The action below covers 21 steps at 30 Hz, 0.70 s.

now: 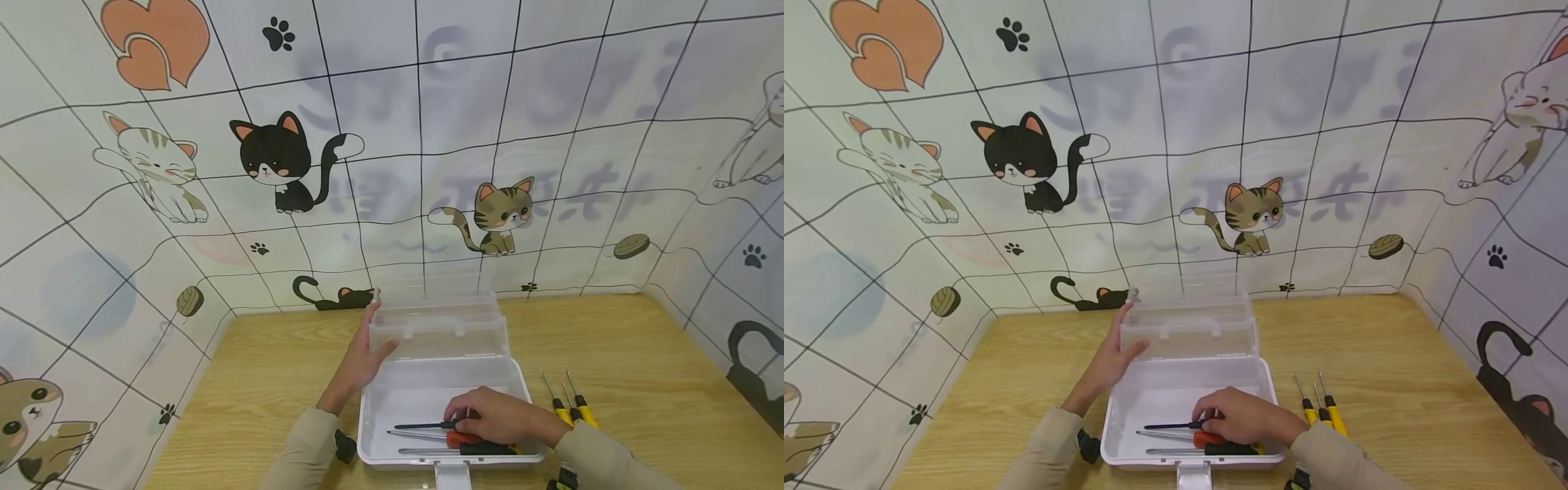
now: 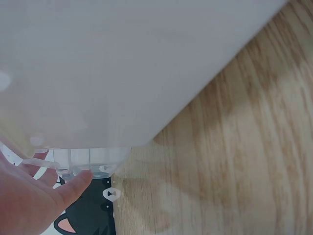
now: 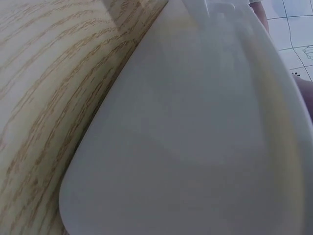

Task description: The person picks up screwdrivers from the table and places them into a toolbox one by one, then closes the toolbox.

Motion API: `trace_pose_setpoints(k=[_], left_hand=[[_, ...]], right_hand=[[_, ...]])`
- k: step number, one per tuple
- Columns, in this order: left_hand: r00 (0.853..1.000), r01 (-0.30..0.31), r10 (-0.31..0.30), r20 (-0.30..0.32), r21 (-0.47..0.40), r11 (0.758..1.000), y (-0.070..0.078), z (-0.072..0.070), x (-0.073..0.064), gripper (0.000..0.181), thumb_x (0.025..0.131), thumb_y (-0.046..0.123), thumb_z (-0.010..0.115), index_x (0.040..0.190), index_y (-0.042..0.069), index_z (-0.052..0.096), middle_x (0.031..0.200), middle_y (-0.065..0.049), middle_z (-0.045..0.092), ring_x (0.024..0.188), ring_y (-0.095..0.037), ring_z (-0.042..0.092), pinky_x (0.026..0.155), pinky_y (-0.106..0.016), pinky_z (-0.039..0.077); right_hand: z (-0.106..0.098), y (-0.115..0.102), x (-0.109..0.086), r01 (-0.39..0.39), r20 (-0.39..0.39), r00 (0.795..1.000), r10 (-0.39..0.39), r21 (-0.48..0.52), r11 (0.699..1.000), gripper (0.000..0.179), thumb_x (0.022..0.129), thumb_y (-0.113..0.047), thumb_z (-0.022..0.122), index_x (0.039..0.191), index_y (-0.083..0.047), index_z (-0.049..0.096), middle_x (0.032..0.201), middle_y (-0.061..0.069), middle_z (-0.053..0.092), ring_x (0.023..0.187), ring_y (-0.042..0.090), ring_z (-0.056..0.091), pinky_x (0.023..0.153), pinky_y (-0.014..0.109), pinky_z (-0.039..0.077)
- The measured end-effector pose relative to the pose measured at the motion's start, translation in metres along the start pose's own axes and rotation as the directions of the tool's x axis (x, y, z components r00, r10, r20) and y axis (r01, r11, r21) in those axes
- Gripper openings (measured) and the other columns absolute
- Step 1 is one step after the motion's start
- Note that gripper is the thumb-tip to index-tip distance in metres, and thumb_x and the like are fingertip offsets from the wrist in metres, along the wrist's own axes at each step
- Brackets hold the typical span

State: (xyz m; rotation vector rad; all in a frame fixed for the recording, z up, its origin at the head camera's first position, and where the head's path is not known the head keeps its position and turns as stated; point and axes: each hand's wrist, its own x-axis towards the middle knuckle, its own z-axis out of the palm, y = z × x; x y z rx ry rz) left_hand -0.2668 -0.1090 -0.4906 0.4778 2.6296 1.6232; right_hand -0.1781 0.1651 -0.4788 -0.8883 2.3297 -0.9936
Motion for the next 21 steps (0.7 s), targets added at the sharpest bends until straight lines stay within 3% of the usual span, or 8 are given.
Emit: trace_pose_setpoints(k=[12,21], left_hand=[[1.000,-0.019,0.019,-0.013,-0.009,1.000,-0.001,0.001,0.001,0.078,0.095,0.035,0.067,0.156,0.034,0.020,0.161,-0.005,0.027,0.146,-0.030,0.029,0.115,-0.061,0.023],[1.000,0.002,-0.003,-0.010,-0.039,0.999,0.017,-0.001,-0.004,0.077,0.096,0.019,0.066,0.158,0.021,0.020,0.161,-0.016,0.025,0.146,-0.039,0.026,0.115,-0.065,0.020]], right_hand=[[-0.002,0.002,-0.002,-0.039,-0.010,0.999,0.039,-0.018,0.999,0.018,0.096,-0.018,0.063,0.113,-0.019,0.069,0.093,-0.014,0.057,0.080,0.001,0.050,0.072,0.021,0.044],[-0.002,0.002,-0.003,-0.029,-0.004,1.000,0.029,-0.025,0.999,0.020,0.096,-0.019,0.063,0.115,-0.016,0.069,0.096,-0.014,0.058,0.082,0.000,0.049,0.073,0.021,0.043]])
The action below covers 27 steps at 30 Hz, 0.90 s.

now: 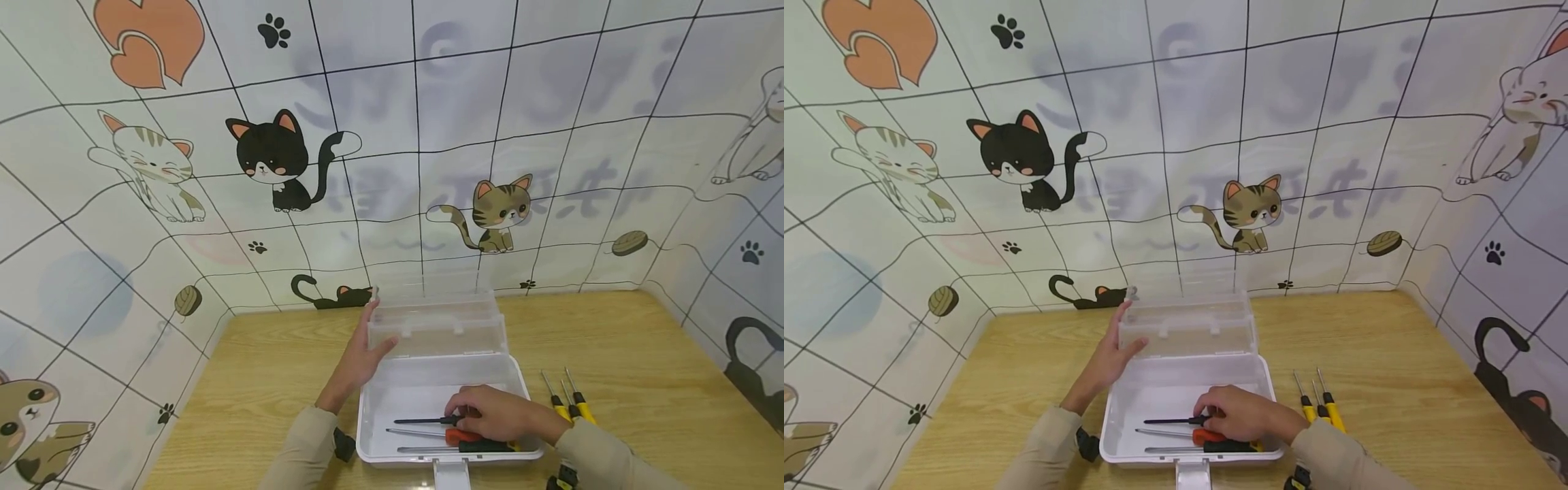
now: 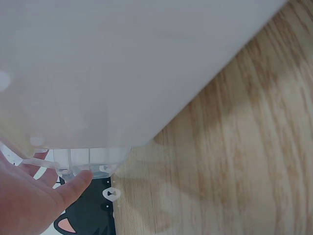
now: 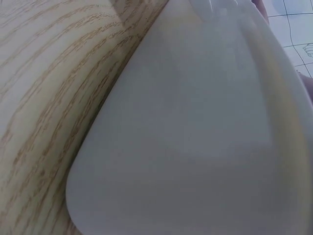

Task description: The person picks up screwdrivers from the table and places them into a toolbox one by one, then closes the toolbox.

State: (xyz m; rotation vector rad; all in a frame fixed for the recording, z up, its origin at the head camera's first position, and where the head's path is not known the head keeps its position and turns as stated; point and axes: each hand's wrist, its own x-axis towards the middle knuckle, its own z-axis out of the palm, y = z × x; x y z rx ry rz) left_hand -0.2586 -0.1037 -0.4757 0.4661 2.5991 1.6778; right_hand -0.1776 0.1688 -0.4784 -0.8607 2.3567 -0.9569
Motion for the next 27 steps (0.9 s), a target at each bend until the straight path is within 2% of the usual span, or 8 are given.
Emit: trace_pose_setpoints(k=[5,11,15,20,27], left_hand=[[1.000,0.003,-0.003,-0.001,0.021,1.000,-0.010,0.000,0.000,0.077,0.096,0.026,0.066,0.157,0.028,0.019,0.162,-0.011,0.025,0.147,-0.036,0.026,0.115,-0.065,0.020],[1.000,0.004,-0.004,0.008,0.001,1.000,-0.020,0.001,0.002,0.078,0.094,0.033,0.068,0.156,0.035,0.021,0.162,-0.005,0.026,0.147,-0.032,0.026,0.115,-0.064,0.021],[1.000,0.001,-0.001,0.010,0.002,1.000,-0.020,0.001,0.002,0.079,0.095,0.031,0.068,0.157,0.031,0.020,0.162,-0.005,0.025,0.147,-0.032,0.026,0.115,-0.063,0.021],[1.000,0.000,0.000,0.012,0.010,1.000,-0.018,0.001,0.002,0.078,0.095,0.027,0.067,0.157,0.030,0.020,0.163,-0.007,0.024,0.147,-0.032,0.025,0.115,-0.062,0.021],[1.000,-0.004,0.004,0.017,0.009,1.000,-0.015,-0.001,0.002,0.078,0.095,0.034,0.067,0.157,0.032,0.019,0.163,-0.006,0.023,0.148,-0.032,0.025,0.115,-0.063,0.021]], right_hand=[[0.002,-0.001,-0.001,-0.010,0.001,1.000,0.010,0.000,1.000,0.020,0.096,-0.020,0.064,0.116,-0.016,0.068,0.100,-0.012,0.061,0.083,0.000,0.049,0.073,0.022,0.044],[0.004,0.001,-0.002,-0.010,0.006,1.000,0.010,-0.006,1.000,0.022,0.095,-0.021,0.065,0.117,-0.016,0.068,0.101,-0.010,0.061,0.082,0.001,0.049,0.072,0.022,0.043],[0.004,0.002,-0.002,-0.019,0.016,1.000,0.019,-0.004,1.000,0.023,0.096,-0.023,0.065,0.118,-0.016,0.067,0.098,-0.009,0.057,0.080,0.001,0.047,0.069,0.020,0.042],[0.004,0.004,-0.002,0.014,0.025,1.000,-0.014,-0.007,1.000,0.024,0.097,-0.024,0.064,0.119,-0.015,0.065,0.098,-0.009,0.056,0.077,0.000,0.046,0.067,0.019,0.042],[0.003,0.004,-0.002,0.062,0.015,0.998,-0.062,-0.028,0.998,0.025,0.097,-0.024,0.064,0.119,-0.012,0.065,0.093,-0.010,0.054,0.078,0.000,0.044,0.068,0.019,0.041]])
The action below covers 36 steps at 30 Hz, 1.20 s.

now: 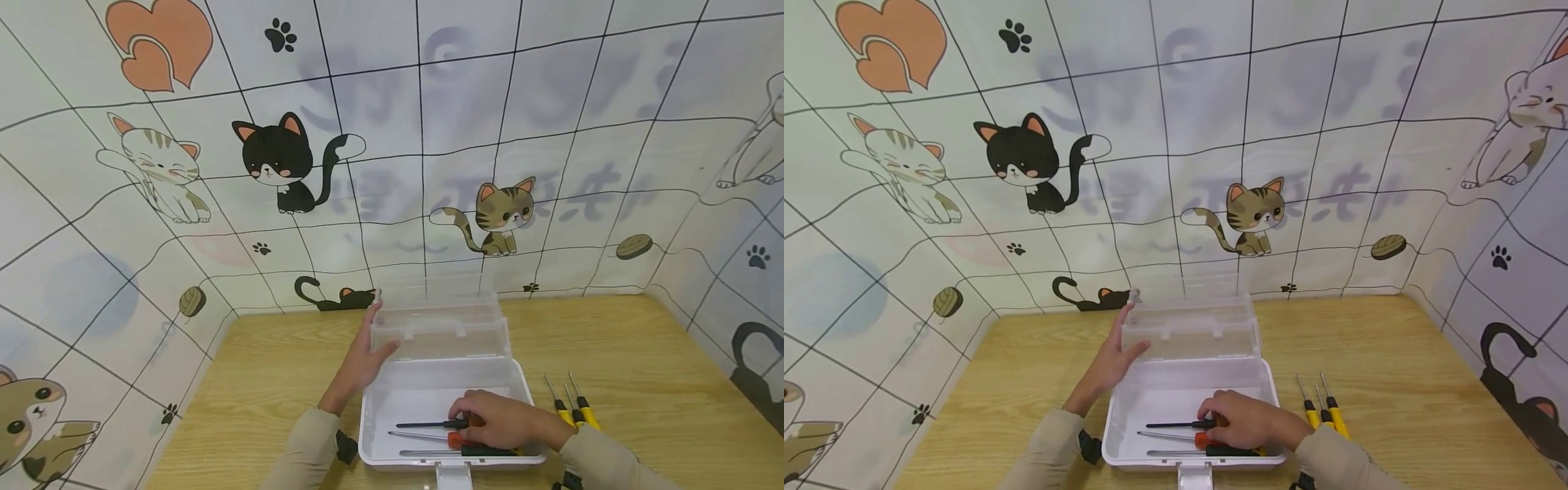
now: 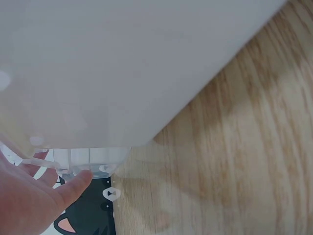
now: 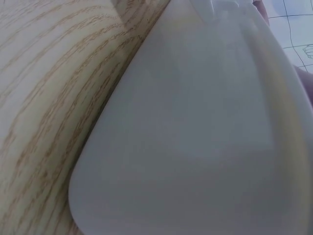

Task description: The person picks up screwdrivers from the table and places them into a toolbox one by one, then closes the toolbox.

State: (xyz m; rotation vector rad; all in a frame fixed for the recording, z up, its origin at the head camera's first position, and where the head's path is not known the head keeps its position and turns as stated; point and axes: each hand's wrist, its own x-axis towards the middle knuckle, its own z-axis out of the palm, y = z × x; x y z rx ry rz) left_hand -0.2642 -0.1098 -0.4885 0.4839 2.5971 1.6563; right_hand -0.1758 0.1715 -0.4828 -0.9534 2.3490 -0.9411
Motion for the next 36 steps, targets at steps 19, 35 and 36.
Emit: trace_pose_setpoints(k=[19,35,36], left_hand=[[1.000,0.009,-0.009,-0.012,-0.003,1.000,-0.002,0.003,0.001,0.077,0.095,0.028,0.067,0.156,0.036,0.020,0.161,-0.008,0.028,0.146,-0.034,0.029,0.114,-0.064,0.023],[1.000,0.018,-0.018,-0.024,0.008,1.000,-0.003,0.004,0.002,0.079,0.095,0.021,0.067,0.158,0.026,0.019,0.161,-0.016,0.026,0.145,-0.041,0.028,0.112,-0.068,0.021],[1.000,0.013,-0.013,-0.023,0.007,1.000,-0.003,0.004,0.001,0.079,0.095,0.022,0.067,0.157,0.028,0.020,0.161,-0.014,0.027,0.145,-0.040,0.028,0.112,-0.068,0.022]], right_hand=[[-0.006,-0.008,-0.012,-0.013,-0.005,1.000,0.013,-0.009,1.000,0.029,0.099,-0.030,0.060,0.124,-0.014,0.063,0.107,-0.006,0.058,0.091,0.003,0.048,0.079,0.023,0.046],[-0.019,-0.026,-0.034,0.066,-0.009,0.998,-0.066,0.000,0.998,0.027,0.103,-0.028,0.055,0.125,-0.013,0.061,0.114,-0.004,0.061,0.095,0.000,0.052,0.082,0.025,0.050],[-0.020,-0.027,-0.037,0.072,-0.013,0.997,-0.072,0.019,0.997,0.027,0.103,-0.027,0.055,0.124,-0.013,0.061,0.114,-0.005,0.062,0.096,-0.001,0.053,0.082,0.024,0.051]])
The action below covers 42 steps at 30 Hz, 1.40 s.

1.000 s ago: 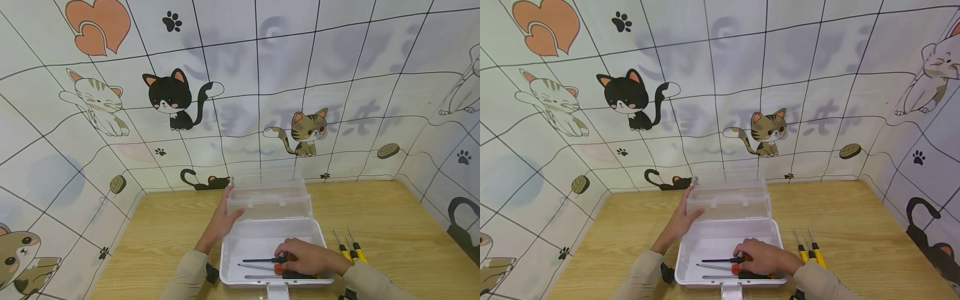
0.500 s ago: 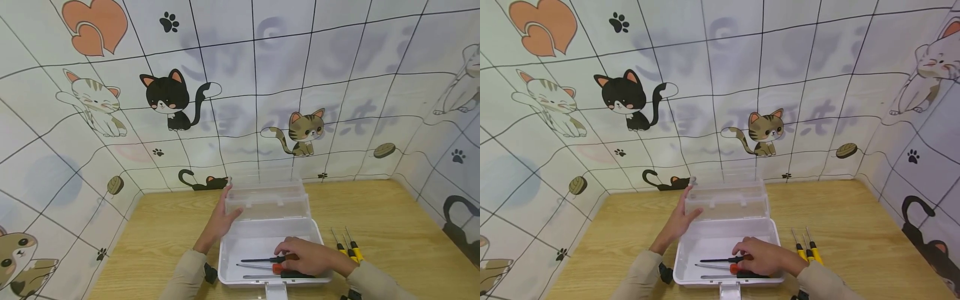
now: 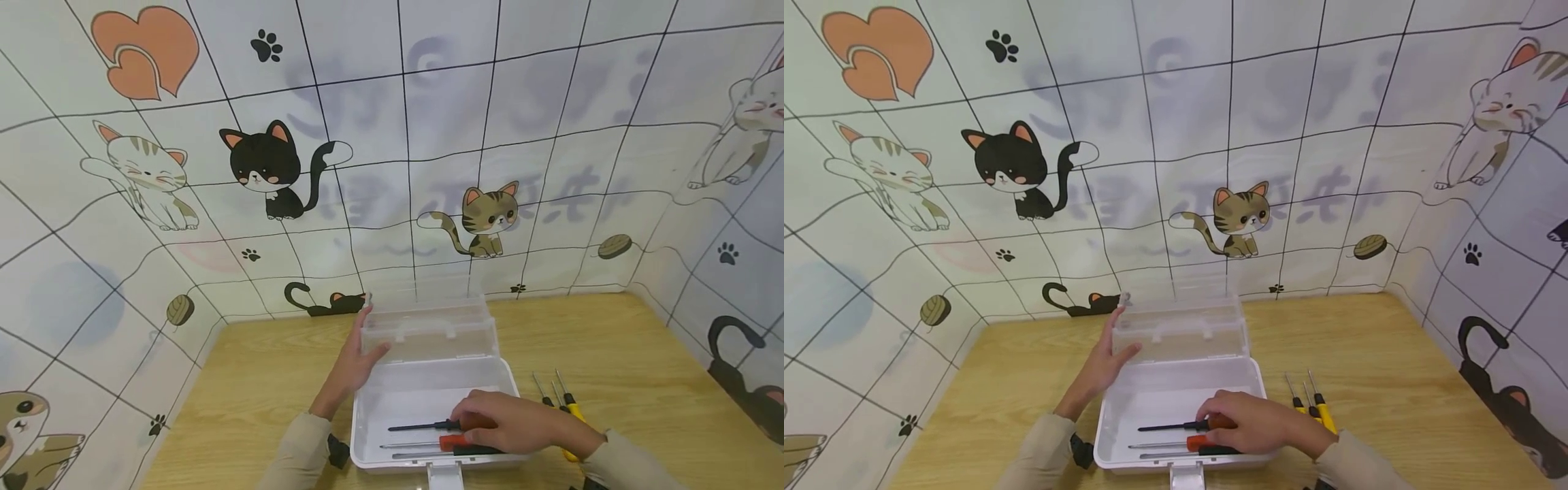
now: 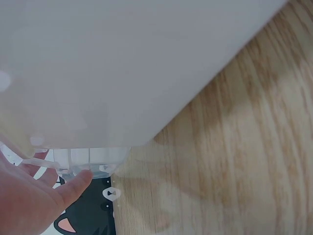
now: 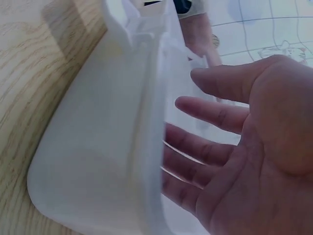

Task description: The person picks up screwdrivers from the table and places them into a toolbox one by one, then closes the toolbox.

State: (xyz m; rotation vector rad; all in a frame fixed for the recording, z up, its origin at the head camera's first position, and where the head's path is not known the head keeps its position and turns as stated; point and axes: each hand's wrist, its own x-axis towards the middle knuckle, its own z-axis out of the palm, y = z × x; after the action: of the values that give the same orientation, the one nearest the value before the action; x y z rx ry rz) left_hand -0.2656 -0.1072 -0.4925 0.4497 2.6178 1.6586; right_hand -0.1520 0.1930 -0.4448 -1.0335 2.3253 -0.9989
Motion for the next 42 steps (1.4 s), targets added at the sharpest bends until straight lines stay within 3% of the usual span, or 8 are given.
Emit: trace_pose_setpoints(k=[6,14,23,34,38,42], left_hand=[[1.000,-0.014,0.014,-0.002,0.000,1.000,-0.003,-0.002,-0.002,0.078,0.094,0.028,0.068,0.157,0.031,0.021,0.157,-0.013,0.034,0.142,-0.038,0.035,0.111,-0.066,0.026],[1.000,-0.024,0.024,0.000,-0.010,1.000,-0.001,-0.003,-0.002,0.078,0.094,0.033,0.068,0.157,0.031,0.021,0.157,-0.013,0.034,0.142,-0.038,0.035,0.111,-0.066,0.026],[1.000,-0.027,0.027,0.003,-0.015,1.000,-0.001,-0.002,-0.002,0.078,0.093,0.032,0.068,0.156,0.029,0.022,0.155,-0.013,0.038,0.140,-0.036,0.038,0.111,-0.065,0.028],[1.000,-0.011,0.011,0.011,-0.011,1.000,-0.001,-0.001,-0.001,0.078,0.095,0.028,0.067,0.157,0.029,0.020,0.154,-0.015,0.039,0.137,-0.038,0.041,0.109,-0.066,0.031],[1.000,-0.012,0.012,0.008,-0.019,1.000,-0.001,-0.001,-0.001,0.078,0.095,0.021,0.067,0.157,0.028,0.020,0.156,-0.015,0.035,0.139,-0.039,0.038,0.109,-0.067,0.028],[1.000,-0.018,0.018,0.003,-0.004,1.000,-0.001,-0.001,-0.002,0.077,0.095,0.025,0.067,0.156,0.030,0.021,0.158,-0.012,0.033,0.142,-0.037,0.035,0.111,-0.067,0.026]], right_hand=[[-0.007,0.000,-0.009,0.067,-0.074,0.996,-0.057,0.131,0.989,0.023,0.103,-0.024,0.055,0.122,-0.016,0.063,0.113,-0.008,0.067,0.098,0.003,0.060,0.083,0.026,0.054],[-0.020,0.002,-0.022,0.072,-0.192,0.980,-0.047,0.125,0.990,0.021,0.103,-0.022,0.055,0.121,-0.019,0.066,0.117,-0.001,0.068,0.094,0.006,0.062,0.082,0.025,0.054],[-0.031,0.010,-0.044,0.014,-0.255,0.967,0.029,0.167,0.986,0.020,0.102,-0.016,0.055,0.119,-0.015,0.066,0.110,-0.004,0.068,0.090,0.011,0.063,0.078,0.026,0.056],[-0.043,0.029,-0.071,-0.069,-0.296,0.946,0.133,0.214,0.974,0.025,0.105,-0.014,0.049,0.124,-0.005,0.062,0.118,0.011,0.066,0.091,0.014,0.064,0.078,0.026,0.057],[-0.045,0.035,-0.078,-0.093,-0.315,0.934,0.167,0.236,0.967,0.025,0.105,-0.013,0.048,0.125,-0.002,0.060,0.117,0.004,0.067,0.092,0.011,0.065,0.078,0.028,0.058],[-0.046,0.043,-0.085,-0.099,-0.332,0.926,0.180,0.246,0.964,0.027,0.105,-0.011,0.048,0.126,0.001,0.059,0.114,-0.002,0.067,0.091,0.013,0.065,0.077,0.028,0.058]])
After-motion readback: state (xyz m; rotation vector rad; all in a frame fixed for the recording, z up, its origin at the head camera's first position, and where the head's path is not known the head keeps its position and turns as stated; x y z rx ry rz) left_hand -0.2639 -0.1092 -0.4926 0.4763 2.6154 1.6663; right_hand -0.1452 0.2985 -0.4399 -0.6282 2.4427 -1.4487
